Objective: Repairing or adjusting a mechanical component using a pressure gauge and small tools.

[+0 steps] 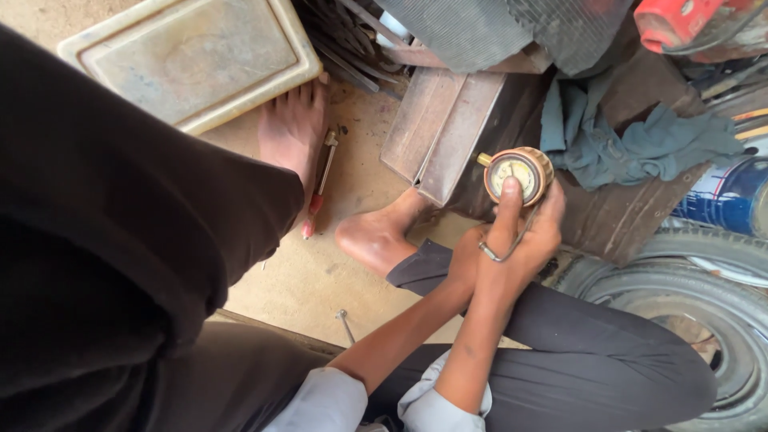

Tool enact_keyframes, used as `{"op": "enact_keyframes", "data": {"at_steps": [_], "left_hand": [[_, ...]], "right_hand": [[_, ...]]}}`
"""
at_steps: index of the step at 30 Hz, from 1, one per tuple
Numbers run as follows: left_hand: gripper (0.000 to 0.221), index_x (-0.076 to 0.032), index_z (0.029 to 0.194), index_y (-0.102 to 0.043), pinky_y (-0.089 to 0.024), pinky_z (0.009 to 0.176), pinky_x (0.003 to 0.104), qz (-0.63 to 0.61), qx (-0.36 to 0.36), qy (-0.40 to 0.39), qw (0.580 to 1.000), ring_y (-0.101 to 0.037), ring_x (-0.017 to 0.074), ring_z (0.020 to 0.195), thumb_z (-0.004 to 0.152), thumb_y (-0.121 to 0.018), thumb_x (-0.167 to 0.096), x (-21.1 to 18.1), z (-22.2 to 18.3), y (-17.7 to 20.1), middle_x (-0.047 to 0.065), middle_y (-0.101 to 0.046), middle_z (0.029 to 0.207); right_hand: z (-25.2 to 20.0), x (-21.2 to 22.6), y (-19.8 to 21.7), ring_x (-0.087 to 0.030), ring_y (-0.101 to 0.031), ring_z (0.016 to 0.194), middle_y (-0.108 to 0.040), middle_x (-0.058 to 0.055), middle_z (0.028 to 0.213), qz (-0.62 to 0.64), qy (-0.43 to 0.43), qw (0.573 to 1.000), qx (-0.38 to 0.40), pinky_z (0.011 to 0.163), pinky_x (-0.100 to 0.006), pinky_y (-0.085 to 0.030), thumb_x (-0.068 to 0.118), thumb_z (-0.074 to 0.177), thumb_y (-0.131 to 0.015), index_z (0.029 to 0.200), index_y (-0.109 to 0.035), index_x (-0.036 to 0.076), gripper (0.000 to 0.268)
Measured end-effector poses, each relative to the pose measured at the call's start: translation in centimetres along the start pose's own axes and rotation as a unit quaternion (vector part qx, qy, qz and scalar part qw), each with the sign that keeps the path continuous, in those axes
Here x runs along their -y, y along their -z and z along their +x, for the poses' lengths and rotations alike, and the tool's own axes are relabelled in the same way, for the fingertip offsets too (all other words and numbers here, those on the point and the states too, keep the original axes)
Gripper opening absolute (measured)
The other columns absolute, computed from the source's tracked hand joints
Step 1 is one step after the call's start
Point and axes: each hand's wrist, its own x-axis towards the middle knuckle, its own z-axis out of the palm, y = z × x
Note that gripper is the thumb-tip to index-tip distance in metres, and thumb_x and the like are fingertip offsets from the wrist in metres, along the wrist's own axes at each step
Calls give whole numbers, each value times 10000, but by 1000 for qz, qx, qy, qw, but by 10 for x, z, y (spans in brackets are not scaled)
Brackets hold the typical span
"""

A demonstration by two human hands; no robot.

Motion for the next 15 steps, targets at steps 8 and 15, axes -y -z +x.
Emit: {"op": "enact_keyframes", "data": {"at_steps": [8,15], "left_hand": [[471,2,1017,-731,-519,819,458,-15,-26,67,997,-717,383,919,927,-548,-422,-11,2,1,241,-740,930],[454,30,981,-716,-529,781,460,-29,-23,14,999,-739,344,877,870,-592,-393,20,13,-4,234,-745,905]], "right_hand": [[-6,-17,9,-168,-678,1097,-674,-144,1242,58,80,995,-32,998,-298,-563,171,1100,-664,1359,-585,-76,367],[-1,-16,6,-183,-692,1062,-694,-168,1177,30,55,998,21,928,-285,-577,151,1022,-685,1313,-572,-91,395]]}}
